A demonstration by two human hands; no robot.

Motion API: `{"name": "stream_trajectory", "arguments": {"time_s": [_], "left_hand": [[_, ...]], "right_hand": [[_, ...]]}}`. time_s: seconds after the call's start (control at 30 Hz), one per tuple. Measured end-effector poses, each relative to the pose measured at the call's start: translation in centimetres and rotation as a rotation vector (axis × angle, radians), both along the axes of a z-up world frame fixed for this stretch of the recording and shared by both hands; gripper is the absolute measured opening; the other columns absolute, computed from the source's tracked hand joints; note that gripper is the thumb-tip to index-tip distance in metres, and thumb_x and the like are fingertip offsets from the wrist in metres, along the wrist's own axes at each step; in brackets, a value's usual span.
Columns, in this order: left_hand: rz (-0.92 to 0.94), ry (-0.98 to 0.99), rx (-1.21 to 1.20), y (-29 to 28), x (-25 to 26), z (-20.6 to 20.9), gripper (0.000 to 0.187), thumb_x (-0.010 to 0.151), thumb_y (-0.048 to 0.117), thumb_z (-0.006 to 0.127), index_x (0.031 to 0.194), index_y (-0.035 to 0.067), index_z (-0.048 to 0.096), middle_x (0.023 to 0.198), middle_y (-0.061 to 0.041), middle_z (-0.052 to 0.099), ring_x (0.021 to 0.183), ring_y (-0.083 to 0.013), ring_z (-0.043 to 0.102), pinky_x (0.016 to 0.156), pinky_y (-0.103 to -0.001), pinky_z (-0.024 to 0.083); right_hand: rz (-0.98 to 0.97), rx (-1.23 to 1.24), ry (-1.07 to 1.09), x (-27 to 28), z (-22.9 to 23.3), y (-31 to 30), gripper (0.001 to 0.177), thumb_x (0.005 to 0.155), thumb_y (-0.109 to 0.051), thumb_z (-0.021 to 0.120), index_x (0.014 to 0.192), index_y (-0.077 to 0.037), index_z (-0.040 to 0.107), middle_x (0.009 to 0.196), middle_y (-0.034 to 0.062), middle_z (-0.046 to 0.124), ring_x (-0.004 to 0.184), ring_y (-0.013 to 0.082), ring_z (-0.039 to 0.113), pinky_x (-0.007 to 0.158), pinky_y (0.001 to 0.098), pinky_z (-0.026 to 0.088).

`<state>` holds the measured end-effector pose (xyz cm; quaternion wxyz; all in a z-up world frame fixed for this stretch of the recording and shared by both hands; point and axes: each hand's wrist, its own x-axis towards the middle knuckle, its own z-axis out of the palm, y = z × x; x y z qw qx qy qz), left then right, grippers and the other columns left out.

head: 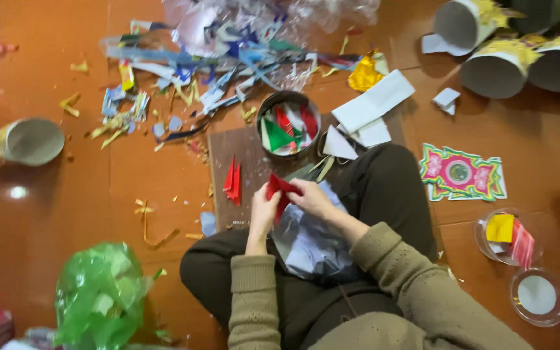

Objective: Folding small pieces of colored paper and organizing them into a metal tin while sitting on the floor.

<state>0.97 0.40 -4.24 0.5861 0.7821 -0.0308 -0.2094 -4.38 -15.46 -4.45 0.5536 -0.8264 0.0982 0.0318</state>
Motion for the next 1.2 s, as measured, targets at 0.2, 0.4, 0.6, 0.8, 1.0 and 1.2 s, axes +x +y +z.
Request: {"name": "stream_trajectory", "arguments": {"time_s": [0.2, 0.4, 0.6, 0.8, 1.0, 1.2], "left_hand": [[0.034, -0.053, 0.007, 0.0, -0.1, -0.3, 0.036, 0.085, 0.009, 0.070, 0.120, 0.010, 0.066, 0.098, -0.018, 0.071, 0.091, -0.0252, 0.066, 0.081, -0.039, 0.053], [0.037, -0.534, 0.281, 0.1, -0.1, 0.7, 0.037, 0.070, 0.020, 0.085, 0.103, 0.023, 0.068, 0.098, -0.003, 0.059, 0.096, -0.0299, 0.063, 0.088, -0.040, 0.050], [-0.059, -0.047, -0.085, -1.1, -1.2, 3.9, 0.030, 0.097, 0.026, 0.060, 0.116, 0.006, 0.070, 0.100, -0.023, 0.072, 0.094, -0.0301, 0.070, 0.077, -0.043, 0.059], [0.125, 0.137, -0.220, -1.1, -0.4, -0.7, 0.030, 0.093, 0.008, 0.063, 0.121, -0.001, 0.065, 0.104, -0.024, 0.070, 0.088, -0.0275, 0.067, 0.075, -0.042, 0.058], [0.142, -0.051, 0.395, 0.9, 3.2, -9.5, 0.018, 0.085, 0.019, 0.068, 0.100, 0.022, 0.076, 0.084, -0.002, 0.076, 0.087, -0.0236, 0.072, 0.073, -0.038, 0.056], [0.159, -0.097, 0.541, 1.4, 3.6, -11.8, 0.019, 0.080, 0.023, 0.069, 0.097, 0.028, 0.076, 0.084, 0.002, 0.076, 0.090, -0.0245, 0.072, 0.078, -0.038, 0.056]], "right_hand": [[-0.066, 0.339, 0.023, 0.6, -5.4, 0.2, 0.010, 0.080, -0.015, 0.070, 0.089, -0.011, 0.070, 0.074, -0.0007, 0.066, 0.073, 0.0124, 0.061, 0.067, 0.0297, 0.052], [-0.106, 0.301, 0.015, 1.1, -5.5, 0.4, 0.013, 0.078, -0.013, 0.071, 0.091, -0.009, 0.072, 0.076, 0.0044, 0.071, 0.073, 0.0116, 0.062, 0.066, 0.0302, 0.051], [-0.116, 0.199, -0.022, 1.3, -5.0, -0.7, 0.019, 0.079, -0.016, 0.073, 0.096, -0.007, 0.072, 0.083, 0.0099, 0.068, 0.078, 0.0172, 0.064, 0.071, 0.0344, 0.050], [-0.185, 0.425, 0.037, 0.7, -0.2, 0.3, 0.016, 0.078, -0.013, 0.072, 0.093, -0.011, 0.074, 0.076, -0.0001, 0.069, 0.069, 0.0096, 0.061, 0.062, 0.0246, 0.049], [-0.425, 0.507, -0.165, 1.5, 1.8, -1.9, 0.015, 0.081, -0.006, 0.072, 0.096, -0.008, 0.072, 0.081, 0.0057, 0.070, 0.074, 0.0138, 0.058, 0.068, 0.0270, 0.049], [-0.756, 0.639, -0.271, 1.8, 5.4, -6.5, 0.011, 0.085, -0.005, 0.068, 0.096, -0.002, 0.068, 0.074, 0.0067, 0.066, 0.064, 0.0165, 0.064, 0.060, 0.0296, 0.055]]}}
